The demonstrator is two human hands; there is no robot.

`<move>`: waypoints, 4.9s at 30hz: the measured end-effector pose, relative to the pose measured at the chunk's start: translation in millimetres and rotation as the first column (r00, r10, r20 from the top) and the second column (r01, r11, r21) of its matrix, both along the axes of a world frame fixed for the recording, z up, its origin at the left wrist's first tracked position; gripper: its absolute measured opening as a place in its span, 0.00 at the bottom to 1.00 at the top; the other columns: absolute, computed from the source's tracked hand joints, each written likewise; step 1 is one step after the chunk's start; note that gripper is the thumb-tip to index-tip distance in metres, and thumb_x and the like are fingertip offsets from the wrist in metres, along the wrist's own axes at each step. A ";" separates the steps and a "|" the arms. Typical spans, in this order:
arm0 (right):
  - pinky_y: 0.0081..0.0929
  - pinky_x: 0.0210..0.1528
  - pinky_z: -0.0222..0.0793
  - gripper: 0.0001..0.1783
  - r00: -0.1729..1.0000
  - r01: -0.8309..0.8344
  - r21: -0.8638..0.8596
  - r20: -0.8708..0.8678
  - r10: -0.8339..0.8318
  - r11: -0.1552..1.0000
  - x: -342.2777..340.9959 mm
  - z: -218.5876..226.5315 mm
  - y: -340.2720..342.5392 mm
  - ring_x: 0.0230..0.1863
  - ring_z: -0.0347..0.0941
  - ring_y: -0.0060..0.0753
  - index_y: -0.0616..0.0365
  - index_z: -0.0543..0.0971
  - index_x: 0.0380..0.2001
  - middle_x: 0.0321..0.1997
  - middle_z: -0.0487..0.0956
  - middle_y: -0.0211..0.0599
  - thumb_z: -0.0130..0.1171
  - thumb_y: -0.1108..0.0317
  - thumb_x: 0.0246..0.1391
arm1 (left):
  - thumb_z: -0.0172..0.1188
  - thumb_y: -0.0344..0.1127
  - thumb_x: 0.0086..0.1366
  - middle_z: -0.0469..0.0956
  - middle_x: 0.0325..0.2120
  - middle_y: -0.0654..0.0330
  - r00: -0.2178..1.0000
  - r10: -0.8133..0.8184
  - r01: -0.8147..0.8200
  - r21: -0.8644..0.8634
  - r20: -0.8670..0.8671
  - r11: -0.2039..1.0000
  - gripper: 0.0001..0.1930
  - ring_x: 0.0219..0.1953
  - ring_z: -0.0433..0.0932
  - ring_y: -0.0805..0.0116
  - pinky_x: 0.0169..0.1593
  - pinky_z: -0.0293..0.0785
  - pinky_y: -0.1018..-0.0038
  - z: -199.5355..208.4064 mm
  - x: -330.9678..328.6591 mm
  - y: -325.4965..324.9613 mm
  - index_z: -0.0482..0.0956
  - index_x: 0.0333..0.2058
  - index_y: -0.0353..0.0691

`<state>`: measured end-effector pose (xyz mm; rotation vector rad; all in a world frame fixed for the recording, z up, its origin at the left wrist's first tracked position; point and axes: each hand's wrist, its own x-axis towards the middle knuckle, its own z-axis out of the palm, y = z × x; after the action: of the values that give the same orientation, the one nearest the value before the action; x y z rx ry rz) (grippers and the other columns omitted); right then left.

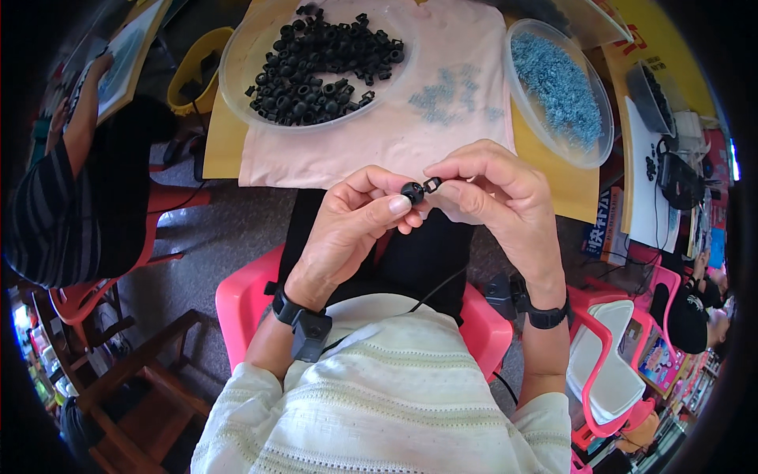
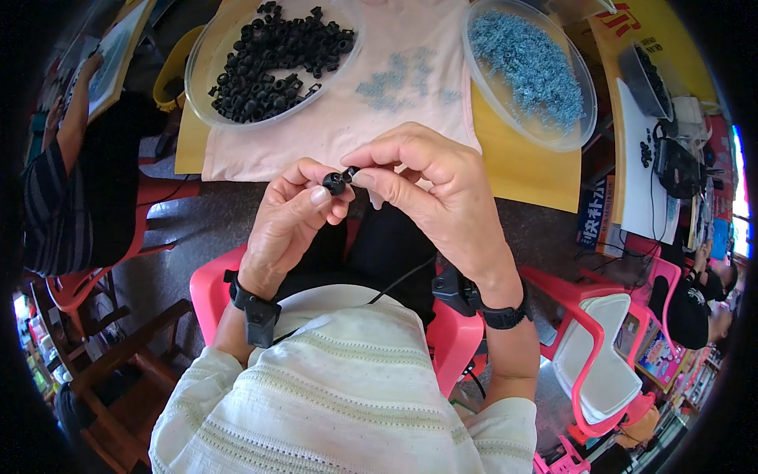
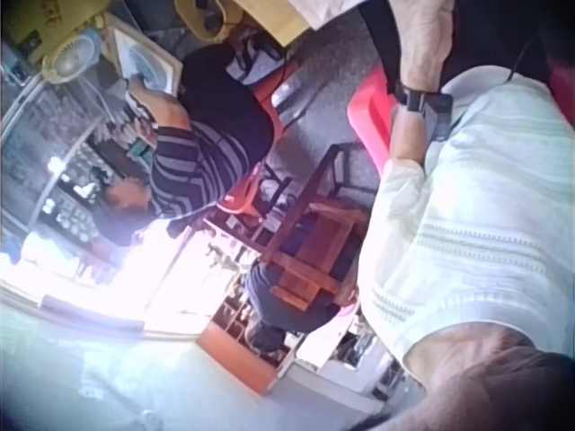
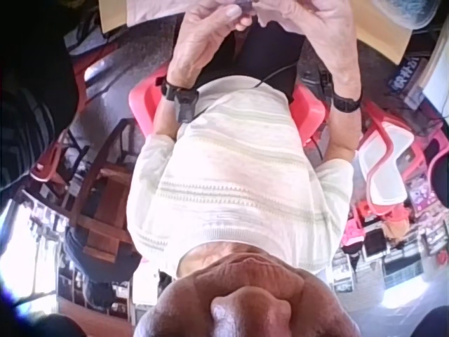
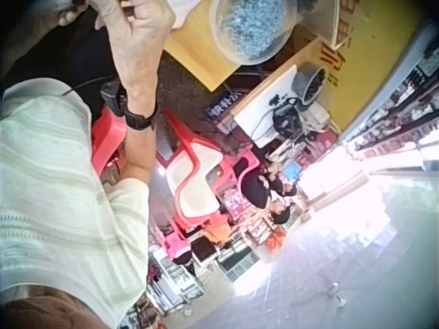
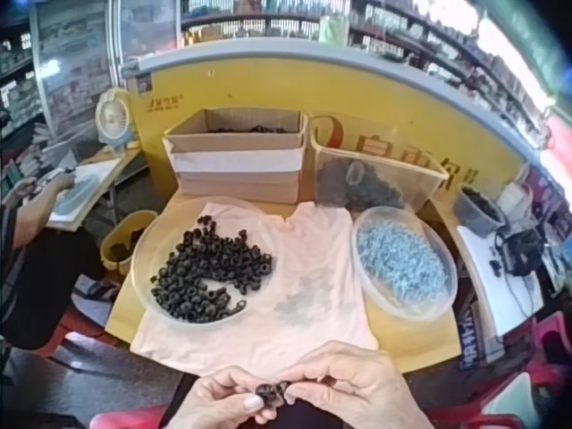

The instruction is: The person is assembling small black plastic parts at a workstation.

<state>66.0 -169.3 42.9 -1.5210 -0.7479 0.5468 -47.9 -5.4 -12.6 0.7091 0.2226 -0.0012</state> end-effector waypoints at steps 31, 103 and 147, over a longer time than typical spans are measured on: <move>0.18 0.36 0.72 0.07 0.996 0.008 0.021 0.085 -0.009 1.000 -12.2 -9.6 7.6 0.35 0.76 0.21 0.63 0.82 0.38 0.35 0.78 0.33 0.61 0.78 0.55 | 0.58 0.30 0.67 0.81 0.35 0.54 0.996 -0.086 0.089 -0.185 0.024 0.979 0.08 0.33 0.79 0.74 0.40 0.77 0.80 -8.5 -3.8 0.1 0.78 0.42 0.33; 0.16 0.33 0.73 0.08 0.974 0.107 -0.033 0.206 -0.098 0.994 -15.0 -4.9 10.3 0.31 0.77 0.22 0.65 0.82 0.36 0.32 0.80 0.35 0.63 0.80 0.51 | 0.62 0.28 0.63 0.82 0.36 0.50 0.999 0.008 0.003 0.247 -0.045 0.969 0.12 0.34 0.81 0.70 0.41 0.79 0.76 6.7 -0.8 10.3 0.78 0.45 0.31; 0.16 0.30 0.70 0.07 0.935 0.237 -0.125 0.300 -0.191 0.963 -21.7 -33.9 17.9 0.28 0.74 0.17 0.66 0.79 0.37 0.31 0.79 0.33 0.62 0.80 0.53 | 0.61 0.20 0.62 0.79 0.39 0.55 0.985 0.116 -0.172 0.665 0.127 0.726 0.12 0.38 0.81 0.71 0.43 0.79 0.79 -7.7 6.9 5.6 0.80 0.45 0.28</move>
<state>44.3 -151.5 9.0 -1.8313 -0.7576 0.2269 -41.0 0.2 -20.2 1.4241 0.2022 0.2723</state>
